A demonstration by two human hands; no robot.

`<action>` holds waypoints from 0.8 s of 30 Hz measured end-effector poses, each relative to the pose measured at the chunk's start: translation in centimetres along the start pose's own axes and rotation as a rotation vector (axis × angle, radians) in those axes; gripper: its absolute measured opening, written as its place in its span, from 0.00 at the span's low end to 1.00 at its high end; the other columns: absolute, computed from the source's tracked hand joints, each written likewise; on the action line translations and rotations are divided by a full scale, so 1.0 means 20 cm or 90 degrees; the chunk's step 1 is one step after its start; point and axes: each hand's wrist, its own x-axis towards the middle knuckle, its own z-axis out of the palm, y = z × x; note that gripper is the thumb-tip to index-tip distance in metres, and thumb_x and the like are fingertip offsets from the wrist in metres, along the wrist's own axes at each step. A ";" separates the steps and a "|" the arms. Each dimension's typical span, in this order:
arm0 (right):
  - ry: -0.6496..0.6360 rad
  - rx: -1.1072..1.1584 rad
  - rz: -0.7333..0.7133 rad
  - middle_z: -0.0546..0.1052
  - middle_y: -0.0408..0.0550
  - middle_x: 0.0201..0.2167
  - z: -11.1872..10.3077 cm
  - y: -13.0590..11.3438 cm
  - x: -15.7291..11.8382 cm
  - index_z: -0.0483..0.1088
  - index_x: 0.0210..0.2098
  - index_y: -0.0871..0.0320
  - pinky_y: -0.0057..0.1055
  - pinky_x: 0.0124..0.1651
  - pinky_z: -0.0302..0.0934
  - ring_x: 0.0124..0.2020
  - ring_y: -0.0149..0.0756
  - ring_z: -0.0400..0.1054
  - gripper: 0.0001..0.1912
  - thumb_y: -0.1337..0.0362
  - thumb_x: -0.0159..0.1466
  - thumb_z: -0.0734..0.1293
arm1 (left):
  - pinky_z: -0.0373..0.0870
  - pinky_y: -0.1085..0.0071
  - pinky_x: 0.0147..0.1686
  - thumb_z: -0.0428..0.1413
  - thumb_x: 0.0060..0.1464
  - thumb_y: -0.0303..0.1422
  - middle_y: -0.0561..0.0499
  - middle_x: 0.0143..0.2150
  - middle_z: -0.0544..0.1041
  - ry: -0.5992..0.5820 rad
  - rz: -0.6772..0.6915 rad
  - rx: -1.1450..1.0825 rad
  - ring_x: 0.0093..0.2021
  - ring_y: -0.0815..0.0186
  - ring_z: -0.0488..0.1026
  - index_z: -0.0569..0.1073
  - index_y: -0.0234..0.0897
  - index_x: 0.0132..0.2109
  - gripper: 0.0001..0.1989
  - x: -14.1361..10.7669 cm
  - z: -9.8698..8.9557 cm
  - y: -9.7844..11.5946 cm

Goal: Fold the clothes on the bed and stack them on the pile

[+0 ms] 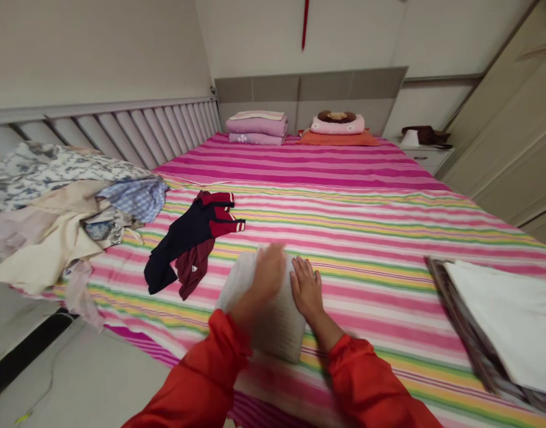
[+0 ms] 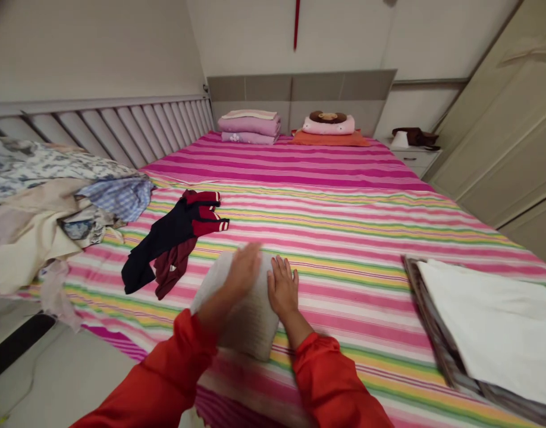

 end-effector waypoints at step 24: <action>-0.051 0.111 0.048 0.61 0.47 0.68 -0.02 0.03 0.05 0.62 0.64 0.49 0.55 0.65 0.45 0.70 0.43 0.47 0.26 0.58 0.70 0.50 | 0.53 0.50 0.66 0.40 0.65 0.35 0.45 0.66 0.67 0.037 0.073 0.050 0.67 0.57 0.59 0.63 0.39 0.65 0.24 -0.39 0.17 0.13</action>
